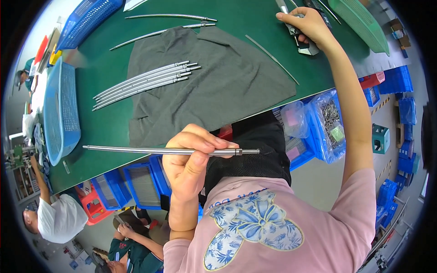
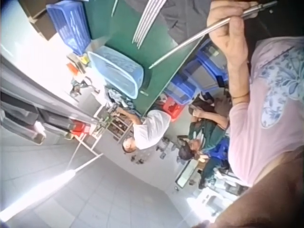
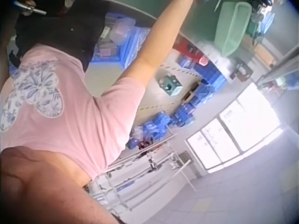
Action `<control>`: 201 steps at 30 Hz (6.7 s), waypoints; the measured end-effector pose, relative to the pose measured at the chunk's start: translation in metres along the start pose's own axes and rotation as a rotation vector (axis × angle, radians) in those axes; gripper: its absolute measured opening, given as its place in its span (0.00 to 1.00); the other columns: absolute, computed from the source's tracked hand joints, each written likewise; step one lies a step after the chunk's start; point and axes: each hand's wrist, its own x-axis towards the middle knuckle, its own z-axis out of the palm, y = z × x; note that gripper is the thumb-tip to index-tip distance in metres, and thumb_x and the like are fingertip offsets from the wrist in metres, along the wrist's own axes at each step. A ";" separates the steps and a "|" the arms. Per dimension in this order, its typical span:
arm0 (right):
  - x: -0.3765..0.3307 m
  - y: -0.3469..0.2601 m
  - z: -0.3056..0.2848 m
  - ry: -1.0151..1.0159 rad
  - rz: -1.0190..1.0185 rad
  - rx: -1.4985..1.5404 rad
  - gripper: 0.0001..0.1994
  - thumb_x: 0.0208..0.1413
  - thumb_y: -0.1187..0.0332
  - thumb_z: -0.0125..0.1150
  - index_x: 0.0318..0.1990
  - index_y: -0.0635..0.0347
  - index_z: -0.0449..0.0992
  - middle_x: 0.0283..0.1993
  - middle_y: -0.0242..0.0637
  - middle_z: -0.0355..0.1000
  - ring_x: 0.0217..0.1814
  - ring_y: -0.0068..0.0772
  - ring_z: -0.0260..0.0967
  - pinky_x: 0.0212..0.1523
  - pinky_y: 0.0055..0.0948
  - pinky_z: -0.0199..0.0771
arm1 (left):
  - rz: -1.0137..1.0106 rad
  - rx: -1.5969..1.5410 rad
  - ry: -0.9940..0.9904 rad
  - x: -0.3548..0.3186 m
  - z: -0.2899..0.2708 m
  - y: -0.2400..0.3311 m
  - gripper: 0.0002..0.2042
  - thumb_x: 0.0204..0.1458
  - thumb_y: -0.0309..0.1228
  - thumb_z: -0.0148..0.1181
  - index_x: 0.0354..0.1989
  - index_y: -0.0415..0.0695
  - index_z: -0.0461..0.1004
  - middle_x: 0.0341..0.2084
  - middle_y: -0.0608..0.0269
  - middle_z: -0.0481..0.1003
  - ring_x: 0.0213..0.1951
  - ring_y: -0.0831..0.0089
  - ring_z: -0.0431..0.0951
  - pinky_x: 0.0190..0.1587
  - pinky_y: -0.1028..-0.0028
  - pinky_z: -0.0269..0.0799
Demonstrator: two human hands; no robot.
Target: Measuring and filing metal rods at a quality control station using a digital micrometer.
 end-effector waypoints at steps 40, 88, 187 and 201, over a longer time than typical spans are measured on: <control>-0.116 -0.001 0.039 0.326 -0.500 -0.371 0.05 0.43 0.67 0.56 0.23 0.58 0.71 0.22 0.34 0.65 0.27 0.35 0.65 0.24 0.31 0.64 | 0.321 1.414 -0.270 0.048 0.019 -0.037 0.11 0.33 0.19 0.57 0.29 0.40 0.74 0.20 0.64 0.64 0.22 0.68 0.64 0.24 0.72 0.61; -0.224 0.006 0.059 0.300 -0.504 -0.136 0.20 0.31 0.83 0.52 0.40 0.64 0.73 0.11 0.29 0.56 0.09 0.25 0.54 0.11 0.23 0.50 | 0.332 1.353 -0.231 0.052 0.023 -0.053 0.09 0.31 0.20 0.61 0.25 0.42 0.74 0.19 0.65 0.65 0.21 0.70 0.63 0.22 0.74 0.59; -0.208 0.008 0.063 0.395 -0.356 -0.092 0.20 0.31 0.82 0.51 0.37 0.60 0.75 0.11 0.29 0.52 0.08 0.27 0.49 0.10 0.24 0.50 | 0.342 1.408 -0.191 0.046 0.028 -0.059 0.05 0.32 0.18 0.60 0.19 0.39 0.70 0.18 0.62 0.66 0.22 0.69 0.65 0.25 0.76 0.58; -0.167 0.008 0.095 0.737 -0.295 0.075 0.08 0.32 0.71 0.66 0.24 0.56 0.74 0.16 0.29 0.63 0.12 0.25 0.59 0.13 0.21 0.58 | 0.413 1.434 -0.174 0.045 0.023 -0.060 0.07 0.30 0.19 0.62 0.19 0.42 0.70 0.18 0.64 0.66 0.20 0.69 0.63 0.21 0.75 0.57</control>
